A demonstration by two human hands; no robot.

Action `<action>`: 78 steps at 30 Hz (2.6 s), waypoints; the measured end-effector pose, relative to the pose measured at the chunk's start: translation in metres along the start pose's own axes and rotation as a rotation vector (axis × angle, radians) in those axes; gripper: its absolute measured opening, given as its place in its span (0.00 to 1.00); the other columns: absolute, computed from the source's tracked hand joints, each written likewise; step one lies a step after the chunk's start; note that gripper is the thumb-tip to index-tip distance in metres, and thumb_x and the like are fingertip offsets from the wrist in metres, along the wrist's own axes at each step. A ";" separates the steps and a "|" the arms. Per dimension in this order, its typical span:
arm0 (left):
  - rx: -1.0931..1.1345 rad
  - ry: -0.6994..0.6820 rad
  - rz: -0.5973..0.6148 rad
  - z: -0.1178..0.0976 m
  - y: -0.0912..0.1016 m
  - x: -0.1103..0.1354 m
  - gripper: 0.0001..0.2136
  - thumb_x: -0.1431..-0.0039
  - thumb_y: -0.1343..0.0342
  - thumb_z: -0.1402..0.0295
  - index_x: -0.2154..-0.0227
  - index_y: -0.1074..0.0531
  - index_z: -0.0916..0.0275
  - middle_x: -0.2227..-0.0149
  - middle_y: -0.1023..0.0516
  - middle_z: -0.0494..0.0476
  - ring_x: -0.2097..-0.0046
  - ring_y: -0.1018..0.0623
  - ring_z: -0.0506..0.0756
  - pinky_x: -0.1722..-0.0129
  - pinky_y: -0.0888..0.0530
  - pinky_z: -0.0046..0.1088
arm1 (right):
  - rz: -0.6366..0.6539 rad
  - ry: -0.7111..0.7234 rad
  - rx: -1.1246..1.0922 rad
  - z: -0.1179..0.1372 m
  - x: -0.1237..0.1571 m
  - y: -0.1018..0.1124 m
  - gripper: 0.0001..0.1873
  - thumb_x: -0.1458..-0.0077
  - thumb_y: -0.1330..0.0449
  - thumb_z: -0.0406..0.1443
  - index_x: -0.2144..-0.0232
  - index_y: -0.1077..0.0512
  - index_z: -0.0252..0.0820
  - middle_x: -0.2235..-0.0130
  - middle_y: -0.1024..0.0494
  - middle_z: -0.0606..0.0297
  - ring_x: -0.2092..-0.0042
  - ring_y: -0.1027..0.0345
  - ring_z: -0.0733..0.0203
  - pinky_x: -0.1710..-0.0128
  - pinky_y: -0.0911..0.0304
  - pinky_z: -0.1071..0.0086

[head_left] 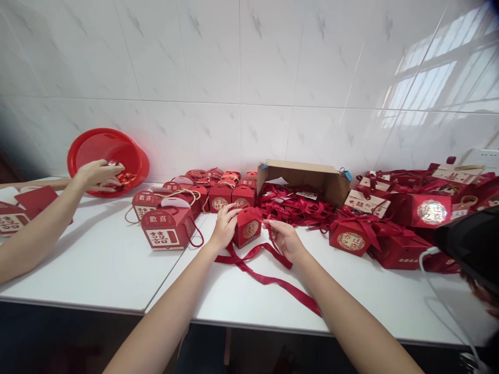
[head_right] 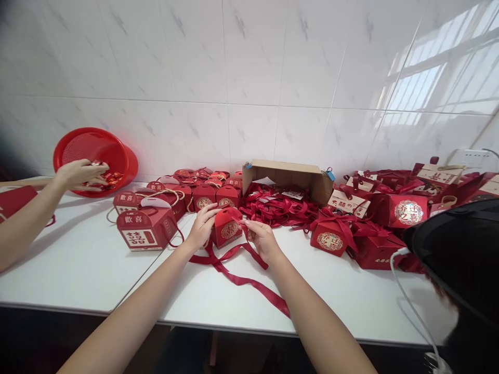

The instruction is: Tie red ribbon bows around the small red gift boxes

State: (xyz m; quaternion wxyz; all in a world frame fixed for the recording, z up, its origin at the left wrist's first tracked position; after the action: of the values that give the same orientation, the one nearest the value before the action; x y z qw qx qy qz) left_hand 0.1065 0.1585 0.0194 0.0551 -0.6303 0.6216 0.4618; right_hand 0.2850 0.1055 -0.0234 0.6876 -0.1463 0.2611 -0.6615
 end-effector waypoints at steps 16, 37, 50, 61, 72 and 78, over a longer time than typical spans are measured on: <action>-0.115 -0.034 -0.003 -0.020 0.000 0.005 0.17 0.44 0.53 0.71 0.55 0.27 0.52 0.51 0.32 0.57 0.47 0.36 0.60 0.44 0.39 0.46 | -0.012 -0.120 -0.019 -0.007 -0.002 0.006 0.10 0.57 0.35 0.37 0.71 0.21 0.38 0.71 0.20 0.59 0.71 0.30 0.65 0.79 0.44 0.75; -0.180 -0.081 0.029 -0.037 -0.001 0.009 0.19 0.45 0.53 0.73 0.52 0.29 0.50 0.49 0.32 0.56 0.46 0.35 0.61 0.46 0.40 0.47 | -0.047 -0.060 -0.066 0.004 0.000 0.004 0.09 0.59 0.35 0.39 0.75 0.23 0.39 0.72 0.21 0.62 0.70 0.30 0.64 0.79 0.46 0.74; -0.176 -0.056 0.001 -0.036 0.000 0.010 0.18 0.45 0.53 0.73 0.54 0.28 0.51 0.49 0.31 0.56 0.45 0.35 0.61 0.47 0.40 0.46 | -0.162 0.039 0.016 0.015 0.002 0.011 0.10 0.60 0.33 0.39 0.77 0.22 0.37 0.78 0.24 0.63 0.79 0.39 0.69 0.83 0.47 0.73; -0.193 -0.087 -0.015 -0.040 0.002 0.011 0.18 0.45 0.53 0.73 0.55 0.28 0.51 0.49 0.31 0.55 0.46 0.34 0.60 0.47 0.42 0.44 | -0.130 0.081 0.029 0.017 0.002 0.008 0.11 0.58 0.34 0.42 0.75 0.22 0.38 0.77 0.24 0.63 0.77 0.38 0.68 0.81 0.46 0.74; -0.211 -0.124 -0.012 -0.048 0.003 0.013 0.18 0.45 0.53 0.74 0.54 0.29 0.51 0.50 0.31 0.55 0.47 0.32 0.59 0.47 0.43 0.44 | -0.142 0.114 0.082 0.023 0.005 0.005 0.12 0.59 0.34 0.42 0.76 0.21 0.38 0.77 0.24 0.64 0.79 0.43 0.70 0.82 0.50 0.73; -0.208 -0.155 -0.030 -0.051 0.005 0.014 0.16 0.44 0.52 0.73 0.55 0.28 0.52 0.51 0.30 0.55 0.49 0.31 0.58 0.48 0.41 0.42 | -0.110 0.136 0.109 0.025 0.007 0.001 0.12 0.59 0.34 0.43 0.76 0.21 0.39 0.77 0.25 0.64 0.79 0.45 0.69 0.81 0.51 0.73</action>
State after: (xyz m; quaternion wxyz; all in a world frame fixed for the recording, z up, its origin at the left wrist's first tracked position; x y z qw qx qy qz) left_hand 0.1261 0.1144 0.0417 0.0443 -0.6041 0.5547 0.5704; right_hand 0.2994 0.0954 -0.0044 0.6377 -0.0775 0.2622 -0.7201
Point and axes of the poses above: each hand's wrist, its own x-axis away from the middle knuckle, its own y-axis out of the back of the hand, z = x × y, the point moved 7 cm from there along -x, towards the middle knuckle
